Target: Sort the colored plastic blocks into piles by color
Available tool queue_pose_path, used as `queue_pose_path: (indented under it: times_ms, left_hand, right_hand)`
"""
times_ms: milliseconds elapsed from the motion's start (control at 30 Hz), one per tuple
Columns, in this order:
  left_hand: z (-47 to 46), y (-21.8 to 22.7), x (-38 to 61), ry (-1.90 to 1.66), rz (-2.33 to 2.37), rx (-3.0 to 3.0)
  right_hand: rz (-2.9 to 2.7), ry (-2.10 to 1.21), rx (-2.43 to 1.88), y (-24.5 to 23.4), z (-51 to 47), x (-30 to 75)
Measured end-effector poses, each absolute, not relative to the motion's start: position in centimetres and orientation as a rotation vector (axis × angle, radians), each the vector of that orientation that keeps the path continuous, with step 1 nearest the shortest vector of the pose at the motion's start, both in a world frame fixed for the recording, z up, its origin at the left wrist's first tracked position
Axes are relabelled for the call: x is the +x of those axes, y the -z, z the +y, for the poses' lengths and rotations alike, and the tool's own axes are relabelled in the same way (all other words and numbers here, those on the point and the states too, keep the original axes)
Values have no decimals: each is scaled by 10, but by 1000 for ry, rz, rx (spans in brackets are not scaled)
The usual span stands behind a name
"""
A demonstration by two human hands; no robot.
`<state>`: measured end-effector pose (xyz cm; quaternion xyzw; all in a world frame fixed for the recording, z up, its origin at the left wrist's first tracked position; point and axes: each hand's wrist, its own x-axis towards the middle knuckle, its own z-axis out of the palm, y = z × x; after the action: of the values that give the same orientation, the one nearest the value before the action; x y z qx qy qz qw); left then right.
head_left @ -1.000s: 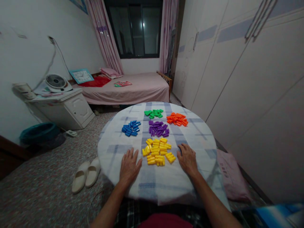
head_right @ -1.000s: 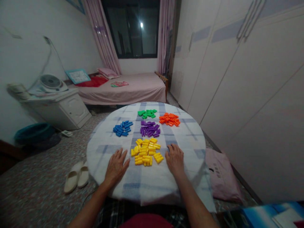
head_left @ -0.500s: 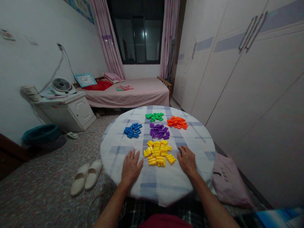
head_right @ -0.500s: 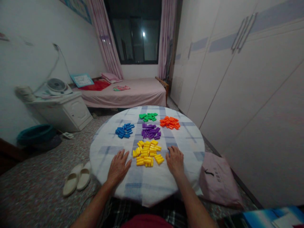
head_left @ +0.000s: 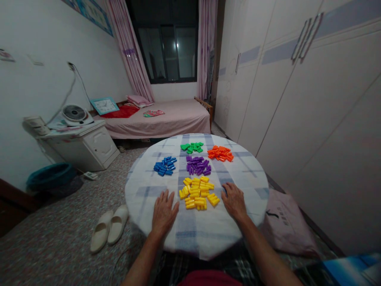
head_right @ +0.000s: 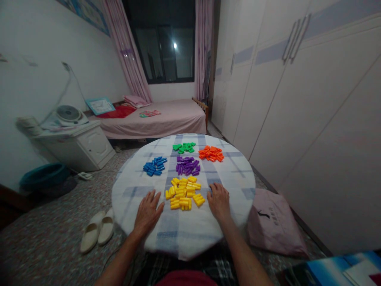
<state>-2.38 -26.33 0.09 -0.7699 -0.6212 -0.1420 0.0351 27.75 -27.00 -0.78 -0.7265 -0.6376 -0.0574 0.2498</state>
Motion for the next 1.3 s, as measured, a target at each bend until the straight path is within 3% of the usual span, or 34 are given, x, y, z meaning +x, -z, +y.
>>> queue_pose_path:
  times_ms: [133,333,433,833,933,1100,1233,1300]
  left_hand:
    - [-261,-6,-27,421,-1977,-2402]
    - [-245,-33,-33,330,-2091,-2757]
    - [-241,-45,-21,296,-2037,-2864]
    - [-227,-47,33,186,-1969,-2956]
    - [-220,-45,35,360,-2033,-3058]
    - [-210,-50,43,1012,-2382,-3210]
    - [-197,-71,58,1604,-2656,-3090]
    - [-184,-91,65,1732,-2599,-3057]
  right_hand:
    - [-1689,45,-1956,4,-270,279]
    - [-1719,-598,-1838,-28,-275,296]
    - [-1847,-766,-1802,-45,-281,294]
    - [-1950,-653,-2021,-43,-267,208]
    - [-1753,-832,-1883,-38,-255,208]
    - [-1560,-1156,-1623,-37,-235,211]
    - [-1464,-1293,-1448,-52,-217,206]
    - [-1419,-1298,-1383,-70,-203,205]
